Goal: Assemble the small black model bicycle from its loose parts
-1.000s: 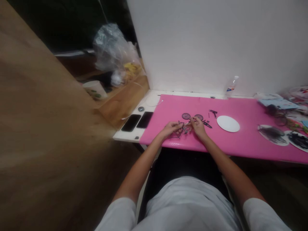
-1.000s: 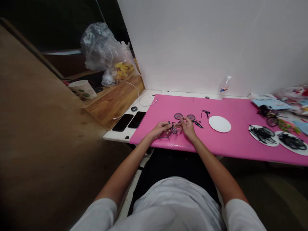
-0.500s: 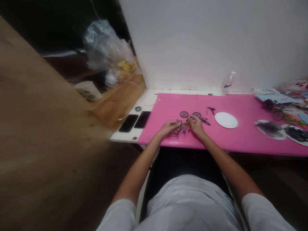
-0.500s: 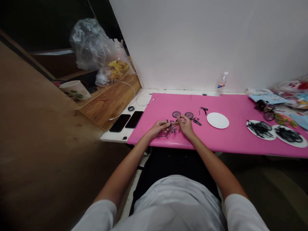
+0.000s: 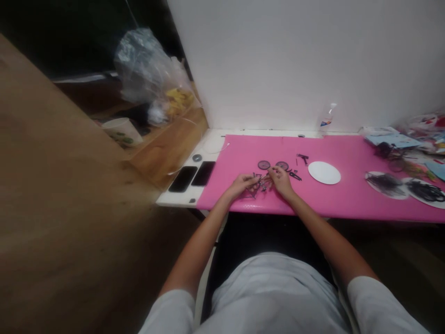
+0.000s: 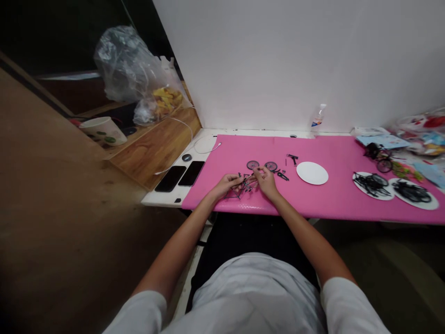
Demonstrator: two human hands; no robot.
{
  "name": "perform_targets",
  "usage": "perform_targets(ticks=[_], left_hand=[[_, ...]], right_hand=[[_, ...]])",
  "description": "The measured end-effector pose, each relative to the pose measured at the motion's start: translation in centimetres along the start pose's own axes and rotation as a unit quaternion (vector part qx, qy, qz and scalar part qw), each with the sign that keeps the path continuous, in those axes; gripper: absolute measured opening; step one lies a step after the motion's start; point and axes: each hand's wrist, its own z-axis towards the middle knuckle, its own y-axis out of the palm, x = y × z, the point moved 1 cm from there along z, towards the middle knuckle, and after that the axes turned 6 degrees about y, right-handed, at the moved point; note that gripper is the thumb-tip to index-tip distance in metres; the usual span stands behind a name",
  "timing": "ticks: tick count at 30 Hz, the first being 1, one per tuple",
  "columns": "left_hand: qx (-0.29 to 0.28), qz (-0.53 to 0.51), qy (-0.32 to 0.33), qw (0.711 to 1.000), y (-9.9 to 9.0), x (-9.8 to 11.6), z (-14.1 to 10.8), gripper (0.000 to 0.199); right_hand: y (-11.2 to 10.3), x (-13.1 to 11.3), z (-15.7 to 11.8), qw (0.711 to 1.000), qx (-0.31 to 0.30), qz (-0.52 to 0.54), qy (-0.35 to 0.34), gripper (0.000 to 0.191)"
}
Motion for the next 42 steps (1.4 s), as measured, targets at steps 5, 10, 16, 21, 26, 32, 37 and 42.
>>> perform_targets(ticks=[5, 10, 16, 21, 26, 32, 37, 42], left_hand=[[-0.001, 0.003, 0.001, 1.000, -0.03, -0.04, 0.09, 0.049], [0.000, -0.004, -0.003, 1.000, 0.08, 0.07, 0.05, 0.050], [-0.005, 0.004, -0.003, 1.000, 0.22, 0.39, -0.06, 0.050], [-0.008, 0.018, -0.002, 1.000, 0.28, 0.61, -0.21, 0.053], [-0.010, 0.021, 0.002, 1.000, 0.29, 0.63, -0.28, 0.054], [-0.006, 0.023, 0.004, 1.000, 0.33, 0.62, -0.29, 0.053], [-0.008, 0.020, 0.003, 1.000, 0.26, 0.43, -0.21, 0.052], [-0.006, 0.027, 0.003, 1.000, 0.23, 0.38, -0.16, 0.053]], right_hand=[[0.01, -0.13, -0.16, 1.000, 0.002, -0.001, 0.000, 0.057], [0.03, -0.16, -0.20, 1.000, -0.002, -0.004, 0.005, 0.058], [-0.04, -0.55, -0.33, 1.000, 0.003, -0.012, -0.002, 0.056], [-0.18, -0.70, -0.36, 0.999, 0.016, -0.023, -0.030, 0.054], [-0.23, -0.44, -0.27, 0.999, 0.026, -0.015, -0.021, 0.054], [-0.27, -0.42, -0.14, 0.999, 0.024, -0.007, -0.021, 0.052], [-0.31, -0.21, -0.04, 1.000, 0.023, -0.009, -0.020, 0.054], [-0.44, -0.04, 0.16, 1.000, 0.001, -0.002, -0.027, 0.055]])
